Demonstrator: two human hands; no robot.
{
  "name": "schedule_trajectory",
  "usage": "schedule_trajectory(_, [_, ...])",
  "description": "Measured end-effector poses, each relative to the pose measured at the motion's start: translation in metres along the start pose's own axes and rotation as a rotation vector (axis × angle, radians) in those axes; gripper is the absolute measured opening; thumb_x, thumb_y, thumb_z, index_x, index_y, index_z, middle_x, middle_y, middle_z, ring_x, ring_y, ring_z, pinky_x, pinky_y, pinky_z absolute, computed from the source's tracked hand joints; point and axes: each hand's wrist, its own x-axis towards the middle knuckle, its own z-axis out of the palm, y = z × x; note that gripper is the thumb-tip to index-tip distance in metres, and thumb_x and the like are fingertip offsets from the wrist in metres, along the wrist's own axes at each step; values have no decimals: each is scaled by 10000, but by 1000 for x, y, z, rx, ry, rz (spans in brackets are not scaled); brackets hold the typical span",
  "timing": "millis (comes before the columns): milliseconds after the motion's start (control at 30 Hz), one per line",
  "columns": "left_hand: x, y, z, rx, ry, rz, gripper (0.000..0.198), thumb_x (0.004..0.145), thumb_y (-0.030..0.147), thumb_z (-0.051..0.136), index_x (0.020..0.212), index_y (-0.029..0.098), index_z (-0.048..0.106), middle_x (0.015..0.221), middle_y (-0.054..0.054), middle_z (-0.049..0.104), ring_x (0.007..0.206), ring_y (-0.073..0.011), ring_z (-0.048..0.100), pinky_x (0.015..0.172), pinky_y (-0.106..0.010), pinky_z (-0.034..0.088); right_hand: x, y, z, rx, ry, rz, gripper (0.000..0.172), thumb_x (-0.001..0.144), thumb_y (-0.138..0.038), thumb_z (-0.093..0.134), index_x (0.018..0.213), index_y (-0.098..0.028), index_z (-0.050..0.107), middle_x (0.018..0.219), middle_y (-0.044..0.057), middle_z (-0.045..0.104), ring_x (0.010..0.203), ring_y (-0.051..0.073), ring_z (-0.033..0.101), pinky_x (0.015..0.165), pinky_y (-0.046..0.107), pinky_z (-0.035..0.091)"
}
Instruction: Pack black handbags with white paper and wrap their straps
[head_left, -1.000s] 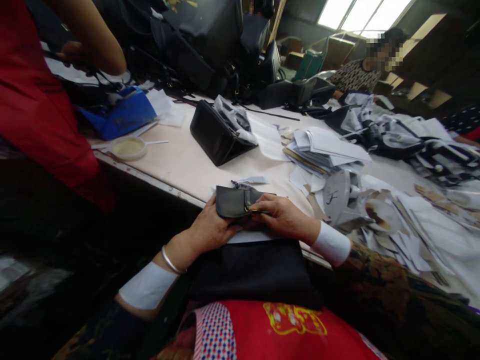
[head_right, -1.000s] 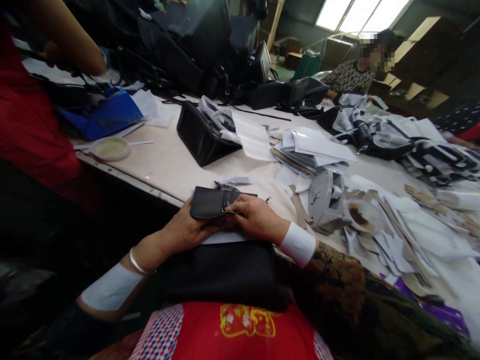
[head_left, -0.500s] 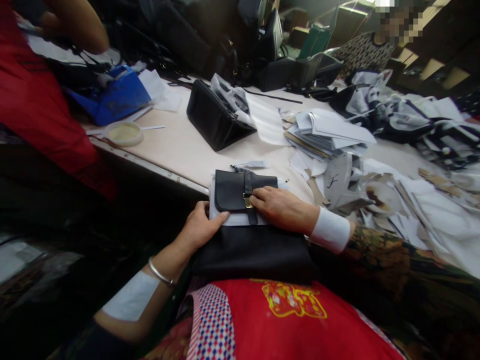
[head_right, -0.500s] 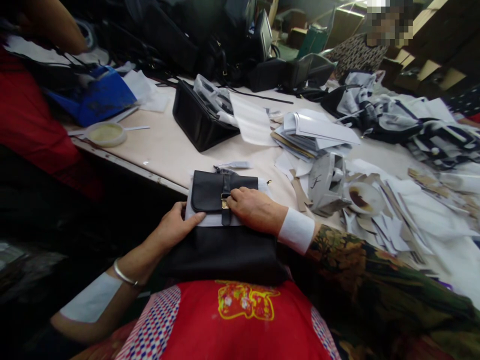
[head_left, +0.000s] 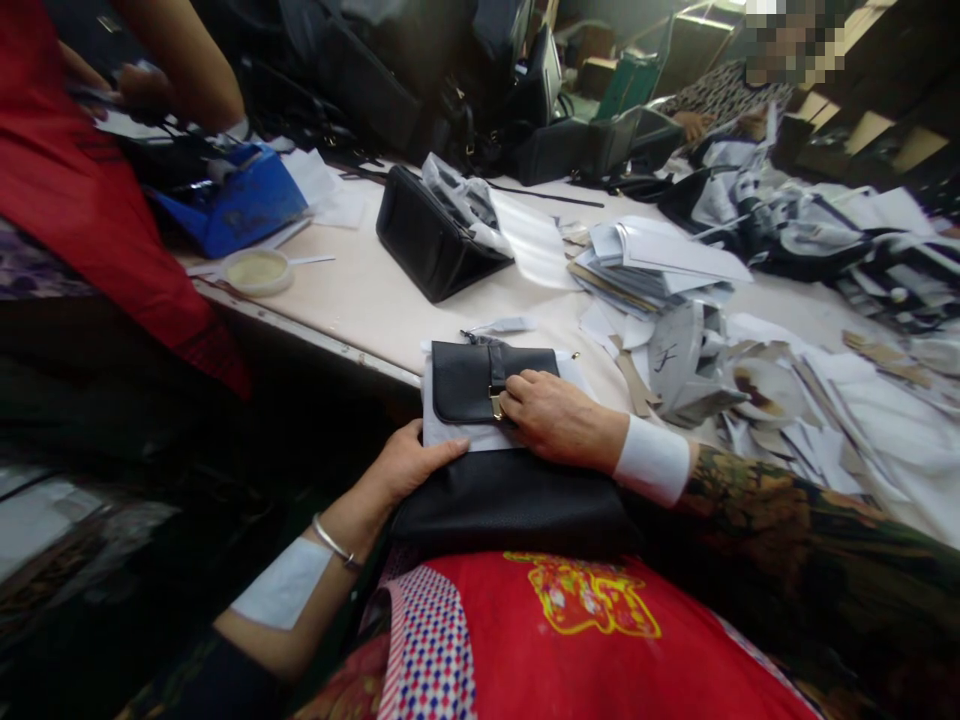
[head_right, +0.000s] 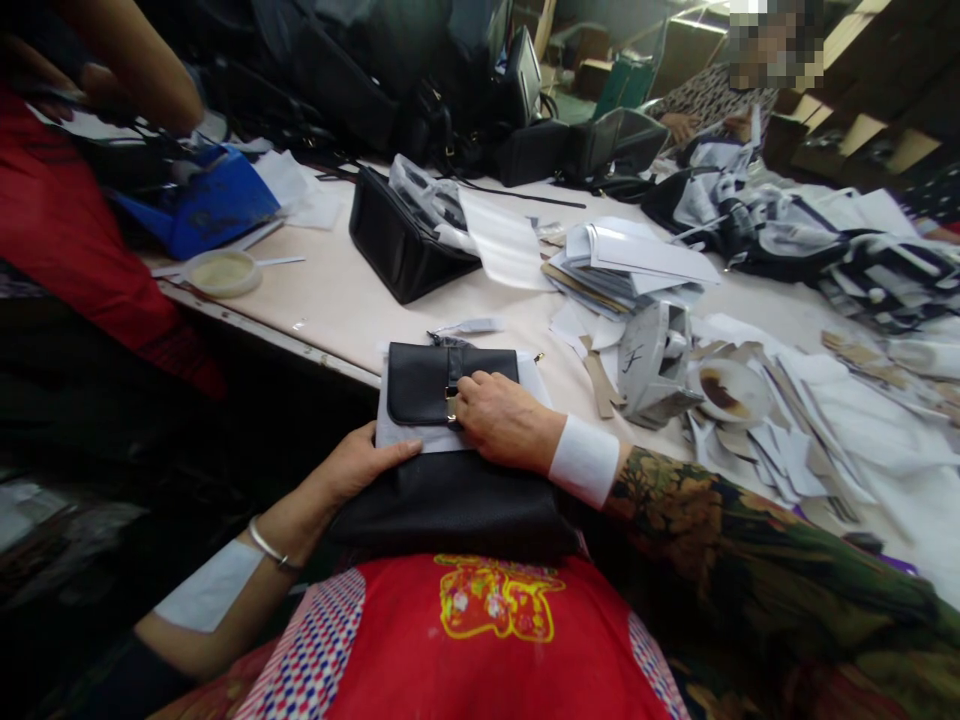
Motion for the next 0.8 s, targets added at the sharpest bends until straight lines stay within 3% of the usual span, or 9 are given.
schedule_trajectory(133, [-4,7,3,-105,-94,-63,609,558,396,925,1056,104,731,997,-114,785,884,-278,733,848,-375,566,-3,9,-3,127,17,32,266,946,-299,543,1010,-107,716,975,146,636,874,228,564,804,349,403])
schedule_trajectory(300, [-11,22,11,-258,-145,-107,619,530,303,932,1078,101,724,945,-93,787,777,-233,729,787,-340,571,-10,26,-9,276,44,23,289,956,-275,539,1140,-150,723,996,117,660,847,204,612,775,317,446])
schedule_trajectory(567, [-24,37,25,-305,-41,-109,566,510,307,908,1010,119,719,925,-82,779,732,-226,720,715,-335,581,-19,46,-5,638,51,82,254,939,-206,560,1090,-167,761,1070,92,675,937,185,648,901,312,500])
schedule_trajectory(800, [-24,38,25,-320,-59,-113,534,516,310,903,982,122,720,864,-83,779,803,-268,737,684,-323,587,-22,60,-1,843,22,183,235,898,-220,586,1044,-178,766,1074,57,692,954,173,647,942,301,491])
